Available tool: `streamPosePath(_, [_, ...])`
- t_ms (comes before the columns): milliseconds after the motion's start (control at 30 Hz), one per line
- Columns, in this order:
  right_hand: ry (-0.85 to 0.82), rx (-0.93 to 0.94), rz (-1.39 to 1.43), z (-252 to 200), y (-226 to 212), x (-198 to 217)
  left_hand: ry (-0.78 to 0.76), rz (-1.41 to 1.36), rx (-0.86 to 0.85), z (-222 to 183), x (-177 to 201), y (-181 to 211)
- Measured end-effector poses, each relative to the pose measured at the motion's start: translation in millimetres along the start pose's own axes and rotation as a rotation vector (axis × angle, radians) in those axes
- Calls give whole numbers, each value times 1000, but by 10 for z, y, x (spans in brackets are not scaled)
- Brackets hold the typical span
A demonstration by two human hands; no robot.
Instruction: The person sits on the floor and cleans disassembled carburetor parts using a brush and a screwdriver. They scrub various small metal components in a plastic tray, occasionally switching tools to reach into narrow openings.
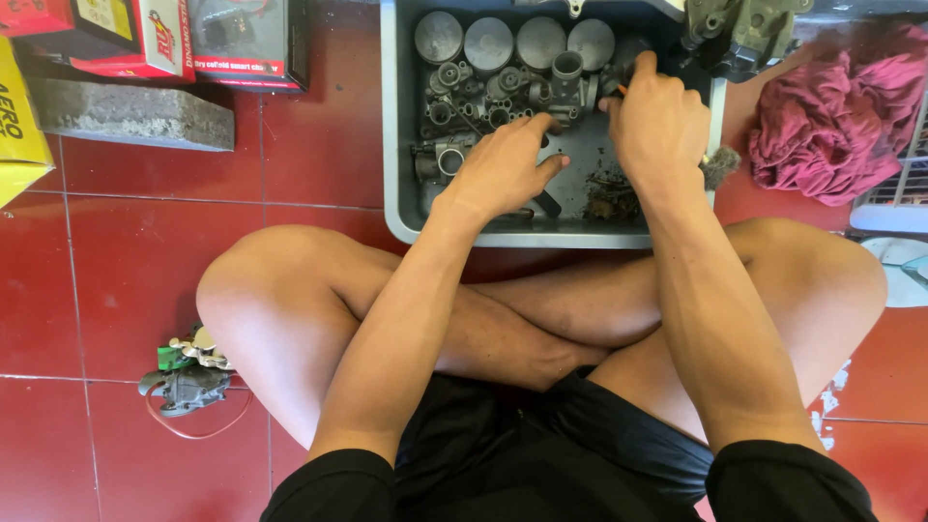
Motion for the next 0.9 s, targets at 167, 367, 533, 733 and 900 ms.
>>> streamPosePath(167, [-6, 11, -71, 19, 2, -75, -28, 22, 17, 7, -35, -43])
streamPosePath(367, [-51, 16, -80, 2, 15, -10, -83, 127, 37, 70, -187, -197])
streamPosePath(533, [3, 67, -12, -117, 13, 176, -212, 430, 2, 188, -585, -474])
streamPosePath(733, [-10, 261, 213, -580, -278, 677, -11, 732, -174, 290, -790, -592])
streamPosePath(900, [-351, 337, 122, -813, -278, 638, 368, 541, -328, 194, -539, -327])
Point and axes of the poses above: each hand's wrist, its own z-axis towards the middle knuckle, its own x-axis out of the back of the hand, y = z × x, the point moved 2 cm from there along z, towards the middle knuckle, and after that the axes turned 11 degrees about -x, right-handed, at the moved point
